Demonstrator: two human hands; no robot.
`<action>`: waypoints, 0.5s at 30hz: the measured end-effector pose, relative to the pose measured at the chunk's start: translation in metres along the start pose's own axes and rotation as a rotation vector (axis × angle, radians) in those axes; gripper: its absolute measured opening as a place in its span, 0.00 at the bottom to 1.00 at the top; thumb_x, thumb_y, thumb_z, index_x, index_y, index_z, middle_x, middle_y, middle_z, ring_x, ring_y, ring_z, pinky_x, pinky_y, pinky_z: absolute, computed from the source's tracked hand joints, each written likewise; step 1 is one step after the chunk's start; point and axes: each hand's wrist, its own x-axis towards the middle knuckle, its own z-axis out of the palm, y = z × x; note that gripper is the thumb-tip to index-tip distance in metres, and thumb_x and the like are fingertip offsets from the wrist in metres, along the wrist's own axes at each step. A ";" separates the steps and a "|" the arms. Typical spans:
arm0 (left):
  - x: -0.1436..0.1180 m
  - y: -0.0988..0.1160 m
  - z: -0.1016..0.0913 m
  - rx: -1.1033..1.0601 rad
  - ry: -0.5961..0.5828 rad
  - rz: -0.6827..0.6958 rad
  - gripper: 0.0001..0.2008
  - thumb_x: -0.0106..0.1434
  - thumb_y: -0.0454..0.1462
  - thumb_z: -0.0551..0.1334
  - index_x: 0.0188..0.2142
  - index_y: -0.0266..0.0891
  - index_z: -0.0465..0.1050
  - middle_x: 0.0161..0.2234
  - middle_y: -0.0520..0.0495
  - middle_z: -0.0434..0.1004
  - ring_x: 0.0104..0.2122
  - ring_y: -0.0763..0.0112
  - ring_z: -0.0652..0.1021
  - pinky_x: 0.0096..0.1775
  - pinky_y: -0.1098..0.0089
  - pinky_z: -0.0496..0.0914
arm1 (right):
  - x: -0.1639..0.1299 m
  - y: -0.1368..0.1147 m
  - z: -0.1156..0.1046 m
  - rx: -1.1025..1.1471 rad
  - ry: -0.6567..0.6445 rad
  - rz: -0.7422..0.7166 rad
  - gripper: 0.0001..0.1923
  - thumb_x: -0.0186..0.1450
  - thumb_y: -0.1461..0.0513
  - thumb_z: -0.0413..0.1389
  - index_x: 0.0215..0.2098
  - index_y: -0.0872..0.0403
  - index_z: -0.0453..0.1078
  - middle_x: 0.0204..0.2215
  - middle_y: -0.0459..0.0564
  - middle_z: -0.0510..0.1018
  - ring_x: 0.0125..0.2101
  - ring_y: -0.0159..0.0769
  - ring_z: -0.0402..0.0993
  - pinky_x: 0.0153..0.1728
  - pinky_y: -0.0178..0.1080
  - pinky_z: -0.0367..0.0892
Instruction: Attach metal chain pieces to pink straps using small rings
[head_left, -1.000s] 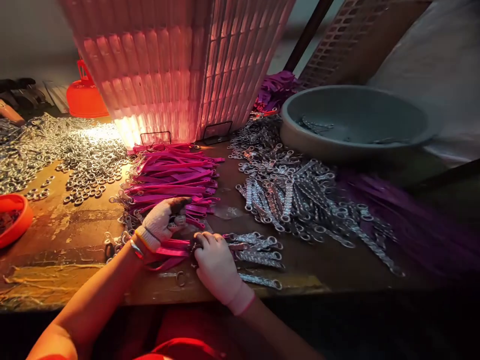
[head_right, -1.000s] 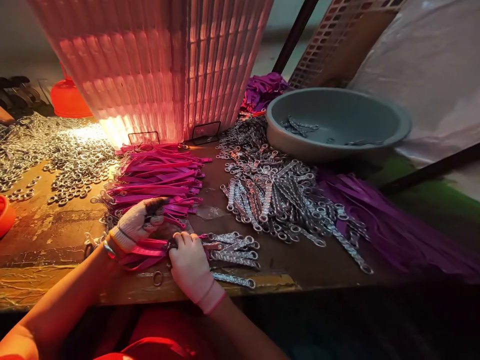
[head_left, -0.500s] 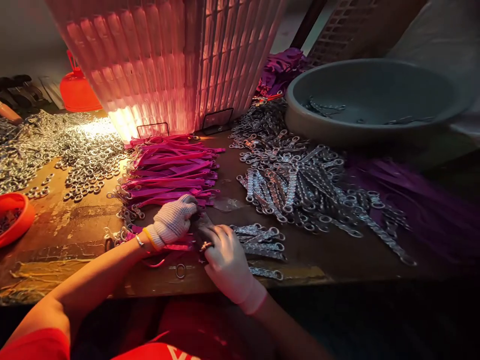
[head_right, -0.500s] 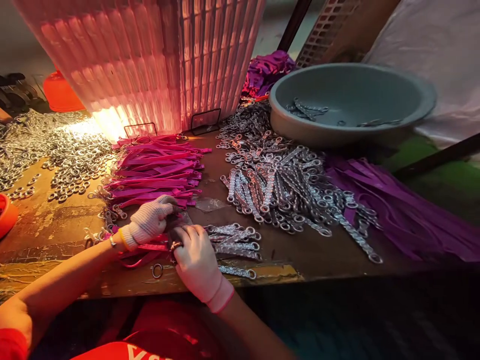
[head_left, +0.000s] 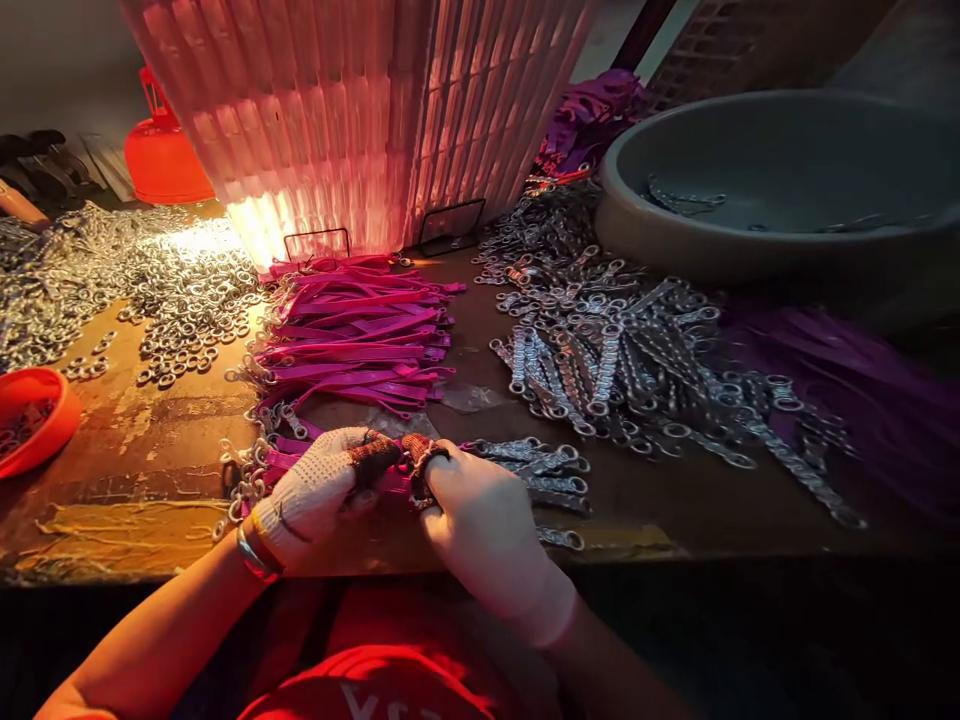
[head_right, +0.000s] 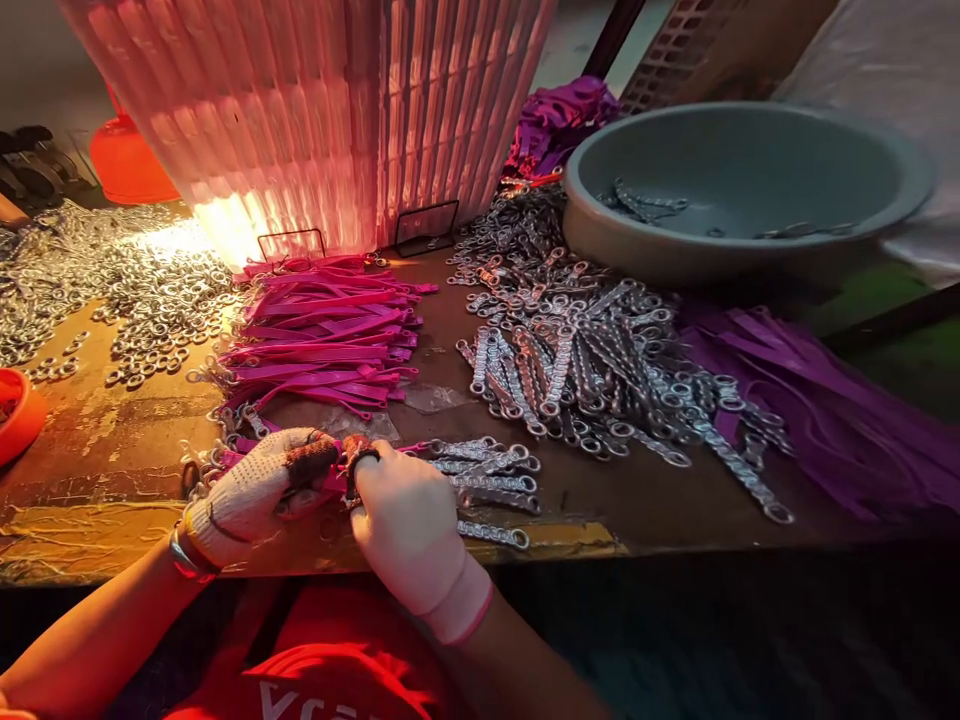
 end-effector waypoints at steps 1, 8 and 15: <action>0.000 0.000 0.001 0.050 0.005 0.015 0.19 0.65 0.50 0.60 0.25 0.38 0.66 0.17 0.55 0.58 0.17 0.78 0.57 0.19 0.74 0.51 | 0.000 0.000 0.000 -0.016 0.003 0.002 0.09 0.50 0.70 0.52 0.27 0.52 0.70 0.26 0.52 0.75 0.23 0.36 0.64 0.26 0.40 0.50; 0.007 -0.007 -0.001 0.585 0.106 0.311 0.08 0.62 0.37 0.61 0.27 0.37 0.74 0.28 0.48 0.74 0.28 0.72 0.69 0.31 0.74 0.60 | -0.004 0.005 0.013 -0.047 0.080 0.101 0.11 0.50 0.70 0.50 0.27 0.53 0.71 0.23 0.51 0.75 0.24 0.37 0.67 0.27 0.39 0.54; 0.014 -0.017 0.000 0.226 -0.037 0.006 0.23 0.64 0.54 0.59 0.25 0.36 0.68 0.18 0.53 0.65 0.18 0.77 0.63 0.22 0.75 0.55 | -0.007 0.017 0.003 0.018 -0.129 0.029 0.24 0.54 0.71 0.51 0.48 0.55 0.73 0.30 0.51 0.80 0.29 0.39 0.71 0.29 0.37 0.59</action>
